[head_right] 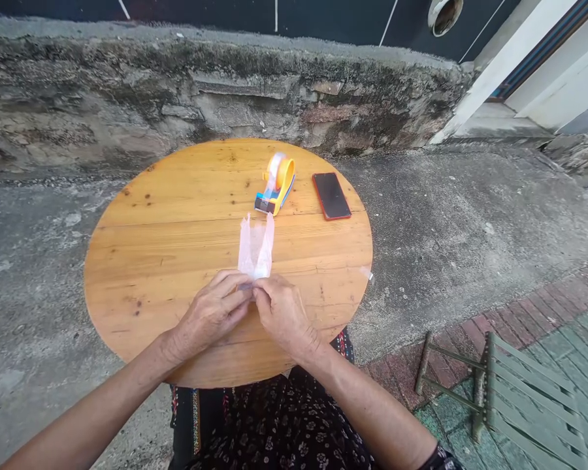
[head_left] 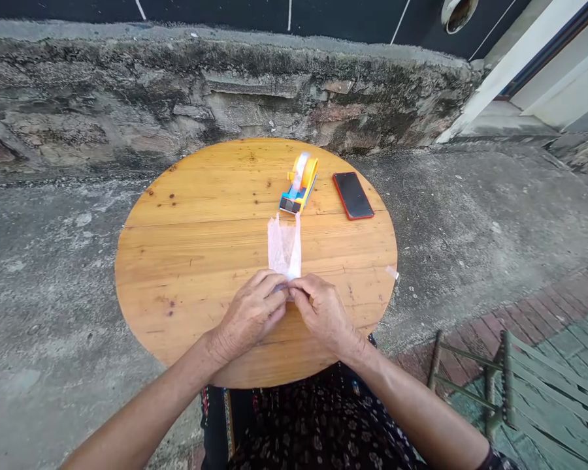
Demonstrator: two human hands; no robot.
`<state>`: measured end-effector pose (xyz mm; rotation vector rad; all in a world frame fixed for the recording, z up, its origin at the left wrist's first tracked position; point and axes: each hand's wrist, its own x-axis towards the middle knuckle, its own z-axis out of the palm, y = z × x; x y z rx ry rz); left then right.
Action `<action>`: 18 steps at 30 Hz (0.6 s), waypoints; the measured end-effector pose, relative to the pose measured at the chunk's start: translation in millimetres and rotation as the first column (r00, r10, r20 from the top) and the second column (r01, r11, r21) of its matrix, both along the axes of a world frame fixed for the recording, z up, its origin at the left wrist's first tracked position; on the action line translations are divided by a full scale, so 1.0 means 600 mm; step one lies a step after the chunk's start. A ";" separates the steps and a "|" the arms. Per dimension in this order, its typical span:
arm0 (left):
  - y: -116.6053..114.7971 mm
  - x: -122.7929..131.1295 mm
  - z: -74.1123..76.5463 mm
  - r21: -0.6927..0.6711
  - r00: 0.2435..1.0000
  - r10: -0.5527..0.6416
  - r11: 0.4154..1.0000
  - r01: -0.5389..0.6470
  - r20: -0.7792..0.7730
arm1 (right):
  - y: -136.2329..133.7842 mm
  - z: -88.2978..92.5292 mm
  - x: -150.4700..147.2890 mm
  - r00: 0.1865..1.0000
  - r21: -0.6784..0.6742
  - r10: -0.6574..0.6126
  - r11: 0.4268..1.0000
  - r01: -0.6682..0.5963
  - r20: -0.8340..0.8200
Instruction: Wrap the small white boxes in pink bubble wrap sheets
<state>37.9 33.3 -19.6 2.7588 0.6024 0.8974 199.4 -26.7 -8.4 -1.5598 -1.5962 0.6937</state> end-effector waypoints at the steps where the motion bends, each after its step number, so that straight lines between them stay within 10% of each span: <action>1: -0.002 0.001 -0.001 -0.001 1.000 0.009 1.000 -0.009 0.009 | -0.001 0.000 0.000 1.000 0.003 -0.006 1.000 0.006 -0.009; 18: -0.018 0.011 -0.008 -0.198 0.993 0.096 0.977 -0.082 0.065 | -0.011 0.015 0.022 0.990 -0.062 0.127 0.990 -0.123 0.066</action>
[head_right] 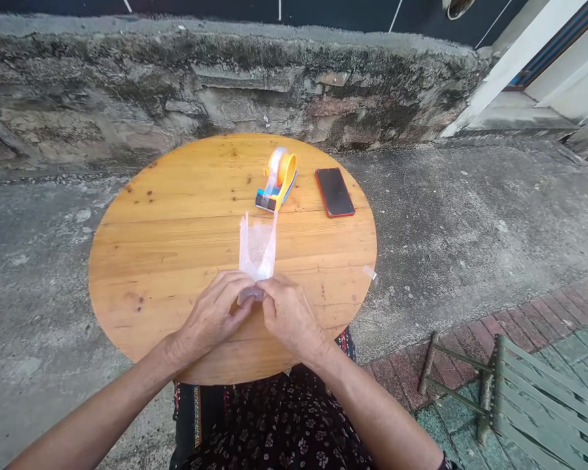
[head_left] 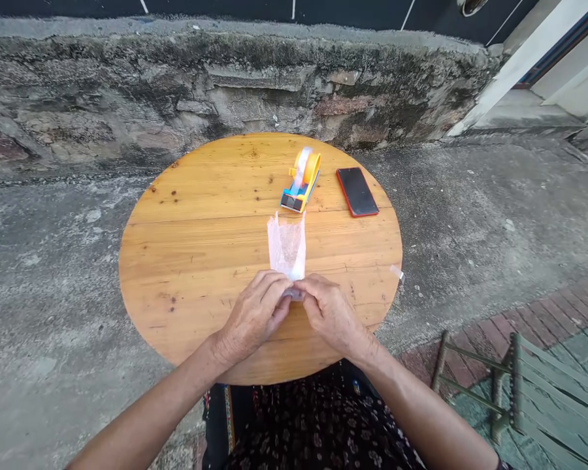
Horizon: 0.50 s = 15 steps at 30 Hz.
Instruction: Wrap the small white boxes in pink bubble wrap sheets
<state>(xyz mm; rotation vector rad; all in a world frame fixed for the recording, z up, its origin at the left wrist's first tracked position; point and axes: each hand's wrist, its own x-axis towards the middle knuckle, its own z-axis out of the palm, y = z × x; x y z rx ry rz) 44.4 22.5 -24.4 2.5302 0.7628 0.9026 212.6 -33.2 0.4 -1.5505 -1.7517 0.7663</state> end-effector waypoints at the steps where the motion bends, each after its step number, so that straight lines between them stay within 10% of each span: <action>1: 0.000 0.000 0.000 0.002 1.000 0.001 1.000 -0.001 -0.001 | 0.002 -0.001 0.001 1.000 -0.003 0.012 1.000 -0.012 0.002; 15: -0.003 0.002 -0.005 0.038 0.999 0.016 0.999 -0.017 0.030 | 0.002 -0.014 0.002 0.977 0.018 -0.060 0.998 0.058 0.204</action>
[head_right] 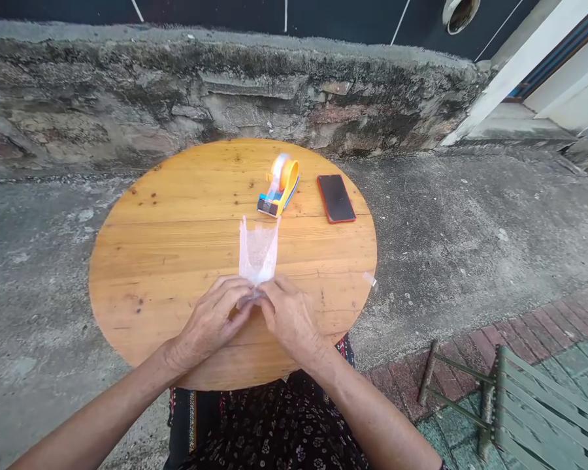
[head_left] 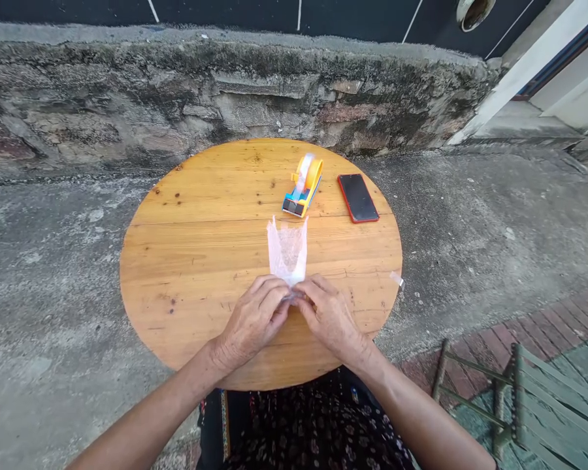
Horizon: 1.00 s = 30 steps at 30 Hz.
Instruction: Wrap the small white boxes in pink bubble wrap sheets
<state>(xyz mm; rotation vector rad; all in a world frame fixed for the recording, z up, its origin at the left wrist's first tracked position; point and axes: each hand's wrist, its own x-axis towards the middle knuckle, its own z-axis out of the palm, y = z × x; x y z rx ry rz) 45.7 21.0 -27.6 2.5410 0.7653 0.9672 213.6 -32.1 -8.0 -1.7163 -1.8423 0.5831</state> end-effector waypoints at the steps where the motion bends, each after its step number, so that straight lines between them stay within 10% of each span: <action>1: 0.000 0.000 0.001 0.011 1.000 -0.007 1.000 0.007 -0.004 | -0.001 -0.002 0.001 0.999 0.033 0.012 0.999 -0.013 0.037; 10: -0.003 -0.006 -0.001 -0.025 1.000 0.002 1.000 -0.001 0.008 | -0.005 -0.007 0.006 0.936 0.272 0.048 0.950 -0.151 0.350; 18: 0.009 -0.003 -0.014 -0.099 0.968 0.232 0.970 -0.223 0.092 | -0.004 -0.010 0.009 0.939 0.254 0.076 0.952 -0.169 0.336; 30: 0.037 0.005 -0.008 -0.128 0.993 0.087 0.989 -0.076 0.084 | -0.012 -0.043 0.008 0.990 0.275 -0.002 0.961 -0.037 0.140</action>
